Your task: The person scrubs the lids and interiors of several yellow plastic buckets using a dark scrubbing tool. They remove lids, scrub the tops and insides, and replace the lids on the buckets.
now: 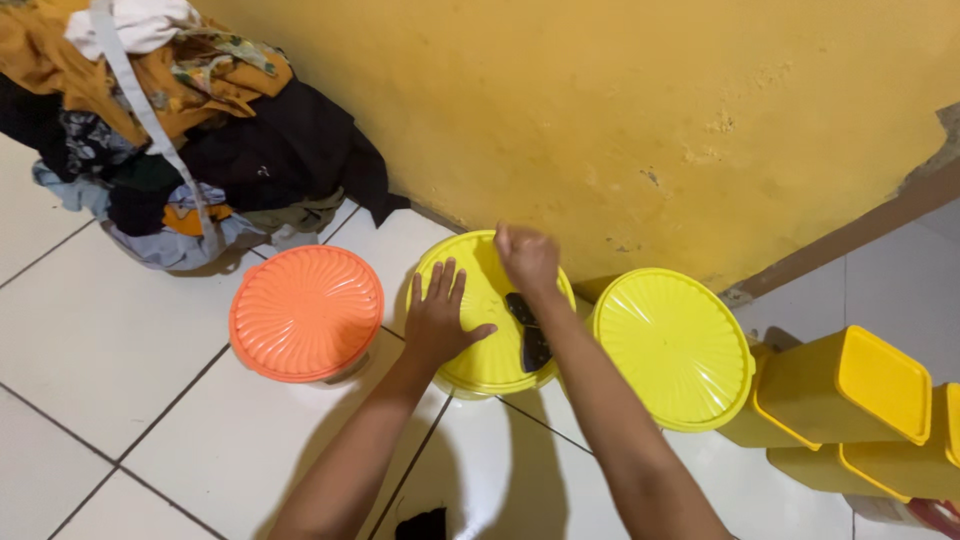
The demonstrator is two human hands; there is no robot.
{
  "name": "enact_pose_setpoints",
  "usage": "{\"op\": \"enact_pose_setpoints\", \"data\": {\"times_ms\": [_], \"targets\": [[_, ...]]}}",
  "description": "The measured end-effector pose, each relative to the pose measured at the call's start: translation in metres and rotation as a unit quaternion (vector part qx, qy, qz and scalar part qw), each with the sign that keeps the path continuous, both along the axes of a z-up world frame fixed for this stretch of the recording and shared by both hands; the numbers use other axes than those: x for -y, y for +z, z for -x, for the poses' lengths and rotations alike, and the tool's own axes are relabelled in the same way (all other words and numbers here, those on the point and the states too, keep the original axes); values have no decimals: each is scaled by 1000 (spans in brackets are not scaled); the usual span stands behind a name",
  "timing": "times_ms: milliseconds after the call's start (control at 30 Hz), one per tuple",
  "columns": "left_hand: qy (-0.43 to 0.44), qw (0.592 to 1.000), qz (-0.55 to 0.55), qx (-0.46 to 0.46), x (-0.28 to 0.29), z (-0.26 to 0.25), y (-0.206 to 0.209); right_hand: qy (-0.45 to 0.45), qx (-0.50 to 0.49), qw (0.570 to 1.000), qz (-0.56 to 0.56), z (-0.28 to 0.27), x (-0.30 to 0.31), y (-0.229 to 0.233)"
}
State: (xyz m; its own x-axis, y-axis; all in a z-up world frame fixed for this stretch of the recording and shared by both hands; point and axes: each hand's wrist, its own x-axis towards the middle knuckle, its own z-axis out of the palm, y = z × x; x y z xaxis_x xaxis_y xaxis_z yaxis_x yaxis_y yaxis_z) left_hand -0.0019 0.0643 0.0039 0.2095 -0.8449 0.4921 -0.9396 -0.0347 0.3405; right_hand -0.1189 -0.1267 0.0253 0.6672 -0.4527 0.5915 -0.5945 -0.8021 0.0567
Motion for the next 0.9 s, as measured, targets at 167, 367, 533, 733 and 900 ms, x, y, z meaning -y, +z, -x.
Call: {"op": "enact_pose_setpoints", "data": {"times_ms": [167,367,533,733,900], "targets": [[0,1000,-28,6,2,-2,7,-36,-22,991,-125,-3,-3,-36],[0,1000,-4,1,-2,1,7,-39,-2,952,-302,25,-29,10],[1,1000,28,2,-2,0,3,-23,-46,974,-223,66,-78,34],[68,995,44,-57,3,-1,-9,-129,-9,939,-319,100,-77,14],[123,990,5,-68,9,-9,-28,-83,54,932,-348,114,-64,-12]]}}
